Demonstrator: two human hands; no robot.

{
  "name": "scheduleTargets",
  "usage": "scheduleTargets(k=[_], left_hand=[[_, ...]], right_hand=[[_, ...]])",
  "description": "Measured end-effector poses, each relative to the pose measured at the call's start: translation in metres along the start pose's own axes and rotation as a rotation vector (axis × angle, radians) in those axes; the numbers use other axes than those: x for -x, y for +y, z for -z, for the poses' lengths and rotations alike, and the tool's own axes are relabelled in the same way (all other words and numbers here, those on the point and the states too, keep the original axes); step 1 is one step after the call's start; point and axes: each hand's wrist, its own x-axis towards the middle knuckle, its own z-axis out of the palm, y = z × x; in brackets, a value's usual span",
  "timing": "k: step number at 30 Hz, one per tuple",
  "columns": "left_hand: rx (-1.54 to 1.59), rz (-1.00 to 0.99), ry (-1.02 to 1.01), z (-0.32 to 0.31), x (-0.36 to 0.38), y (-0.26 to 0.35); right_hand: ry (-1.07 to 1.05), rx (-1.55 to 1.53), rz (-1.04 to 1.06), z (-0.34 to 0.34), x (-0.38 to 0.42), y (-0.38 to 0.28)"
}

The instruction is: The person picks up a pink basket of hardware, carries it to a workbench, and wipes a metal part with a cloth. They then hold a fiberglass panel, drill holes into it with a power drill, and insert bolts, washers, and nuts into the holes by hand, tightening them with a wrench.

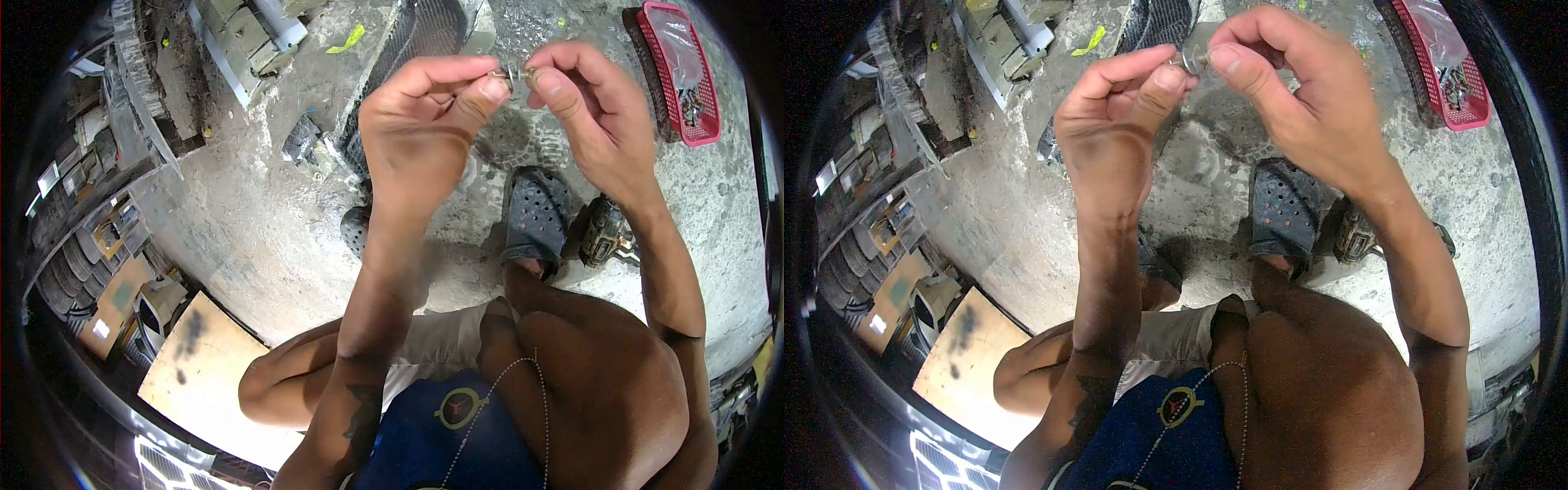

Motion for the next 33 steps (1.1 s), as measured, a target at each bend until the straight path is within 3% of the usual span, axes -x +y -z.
scheduleTargets(k=[1, 3, 4, 6, 7, 9, 13, 14, 16, 17, 19, 20, 21, 23, 24, 28, 30, 31, 33], left_hand=[[0.0, 0.0, 0.0, 0.0, -0.001, -0.002], [-0.146, -0.25, -0.071, 0.0, -0.003, -0.005], [-0.145, -0.25, -0.07, 0.0, -0.003, -0.005], [-0.229, -0.343, -0.092, 0.0, -0.004, -0.006], [-0.217, -0.346, -0.093, 0.002, -0.004, -0.005], [-0.501, -0.422, -0.161, 0.004, -0.004, -0.004], [-0.47, -0.347, -0.175, -0.006, 0.0, -0.011], [-0.459, -0.348, -0.168, -0.009, -0.002, -0.014], [-0.595, -0.431, -0.05, -0.001, -0.005, -0.019], [-0.632, -0.41, -0.029, 0.005, -0.003, -0.019], [-0.343, -0.032, 0.157, 0.02, 0.003, -0.013], [-0.407, 0.095, 0.215, 0.03, 0.005, -0.004], [-0.438, 0.094, 0.231, 0.044, 0.007, -0.004], [-0.464, 0.099, 0.27, 0.075, 0.009, -0.01], [-0.534, 0.13, 0.283, 0.087, 0.01, -0.012], [-0.756, 0.147, 0.291, 0.098, 0.01, -0.008], [-0.802, -0.032, 0.154, 0.097, 0.01, -0.02], [-0.798, -0.032, 0.155, 0.096, 0.01, -0.025], [-0.954, -0.245, -0.056, 0.093, 0.012, -0.033]], right_hand=[[0.0, 0.0, 0.0, 0.001, 0.0, 0.001], [-0.038, 0.163, 0.015, 0.004, -0.002, 0.004], [-0.038, 0.164, 0.015, 0.002, -0.001, 0.002], [0.006, -0.354, -0.423, -0.008, -0.001, -0.007], [0.01, -0.342, -0.423, -0.007, -0.002, -0.006], [-0.118, -0.513, -0.63, 0.001, -0.003, 0.0], [-0.152, -0.507, -0.553, 0.014, 0.0, 0.01], [-0.02, -0.359, -0.583, 0.023, 0.002, 0.004], [0.152, -0.016, -0.414, 0.057, 0.003, 0.016], [0.292, -0.033, -0.296, 0.083, 0.01, 0.046], [0.798, -0.34, -0.335, 0.117, 0.004, 0.053], [0.812, -0.319, -0.338, 0.138, 0.01, 0.072], [0.833, -0.291, -0.334, 0.166, 0.019, 0.095], [0.532, -0.563, -0.423, 0.208, 0.047, 0.135], [0.735, -0.499, -0.55, 0.193, 0.044, 0.134], [0.618, -0.214, -0.578, 0.113, 0.026, 0.093], [0.452, -0.066, -0.521, 0.084, 0.018, 0.089], [0.347, -0.019, -0.499, 0.072, 0.015, 0.088], [0.162, 0.086, -0.43, 0.055, 0.011, 0.092]])
